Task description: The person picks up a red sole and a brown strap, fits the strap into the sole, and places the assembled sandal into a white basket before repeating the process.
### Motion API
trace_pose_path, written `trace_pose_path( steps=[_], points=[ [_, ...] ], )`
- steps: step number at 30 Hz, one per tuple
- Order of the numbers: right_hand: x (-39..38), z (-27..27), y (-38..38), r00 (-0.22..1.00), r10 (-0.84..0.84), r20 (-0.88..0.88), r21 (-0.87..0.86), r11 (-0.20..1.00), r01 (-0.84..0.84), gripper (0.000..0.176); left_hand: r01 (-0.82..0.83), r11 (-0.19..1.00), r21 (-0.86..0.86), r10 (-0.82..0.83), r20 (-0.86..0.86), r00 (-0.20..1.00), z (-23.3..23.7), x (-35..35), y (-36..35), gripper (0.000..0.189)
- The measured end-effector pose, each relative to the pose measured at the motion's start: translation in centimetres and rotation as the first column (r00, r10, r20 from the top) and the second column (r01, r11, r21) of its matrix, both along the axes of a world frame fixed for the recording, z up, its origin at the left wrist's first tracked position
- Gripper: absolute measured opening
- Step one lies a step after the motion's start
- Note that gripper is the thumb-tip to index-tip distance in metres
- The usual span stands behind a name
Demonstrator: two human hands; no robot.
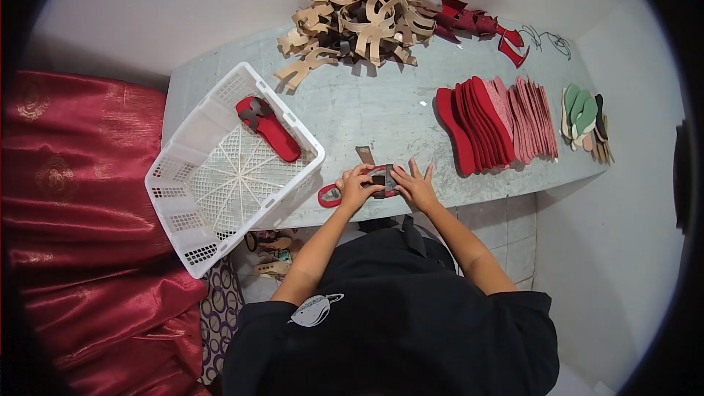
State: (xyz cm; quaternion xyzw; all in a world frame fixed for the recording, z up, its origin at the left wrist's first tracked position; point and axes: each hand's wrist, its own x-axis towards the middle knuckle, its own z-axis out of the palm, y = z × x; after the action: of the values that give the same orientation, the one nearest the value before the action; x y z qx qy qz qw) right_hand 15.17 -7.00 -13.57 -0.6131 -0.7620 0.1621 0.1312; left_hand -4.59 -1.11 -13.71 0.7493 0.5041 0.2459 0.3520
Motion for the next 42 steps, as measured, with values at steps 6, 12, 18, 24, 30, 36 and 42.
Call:
trace_pose_path(
  steps=[6, 12, 18, 24, 30, 36, 42],
  points=[
    [-0.2, 0.0, -0.2, 0.999, -0.036, -0.017, -0.008, 0.999, 0.036, 0.045, -0.035, 0.999, -0.021, 0.034, -0.016, 0.999, 0.1, 0.3, 0.1, 0.03],
    [-0.3, 0.0, -0.1, 0.999, -0.044, 0.0, -0.006, 0.999, 0.044, 0.045, -0.051, 0.997, -0.059, 0.049, -0.044, 0.998, 0.8, 0.4, 0.1, 0.027],
    [-0.4, 0.0, -0.1, 0.998, -0.052, -0.022, -0.014, 0.999, 0.052, 0.045, -0.073, 0.996, -0.049, 0.069, -0.083, 0.994, 0.7, 0.6, -0.1, 0.031],
    [-0.2, -0.1, -0.1, 0.999, -0.041, -0.012, 0.002, 0.999, 0.041, 0.046, -0.074, 0.997, -0.035, 0.071, -0.065, 0.995, 0.9, 0.6, -0.2, 0.029],
    [-0.2, 0.3, 0.0, 0.999, -0.037, -0.034, -0.018, 0.999, 0.037, 0.045, -0.091, 0.996, -0.005, 0.091, -0.05, 0.995, 1.2, 0.8, -0.2, 0.032],
    [-0.1, 0.5, 0.0, 0.998, -0.041, -0.055, -0.024, 0.999, 0.039, 0.044, -0.169, 0.972, -0.162, 0.154, -0.096, 0.983, 1.1, 1.1, 0.3, 0.055],
    [-0.2, 0.2, 0.0, 0.997, -0.059, -0.039, -0.001, 0.998, 0.059, 0.044, -0.298, 0.943, -0.148, 0.28, -0.131, 0.951, 0.5, 1.6, 0.9, 0.08]
  ],
)
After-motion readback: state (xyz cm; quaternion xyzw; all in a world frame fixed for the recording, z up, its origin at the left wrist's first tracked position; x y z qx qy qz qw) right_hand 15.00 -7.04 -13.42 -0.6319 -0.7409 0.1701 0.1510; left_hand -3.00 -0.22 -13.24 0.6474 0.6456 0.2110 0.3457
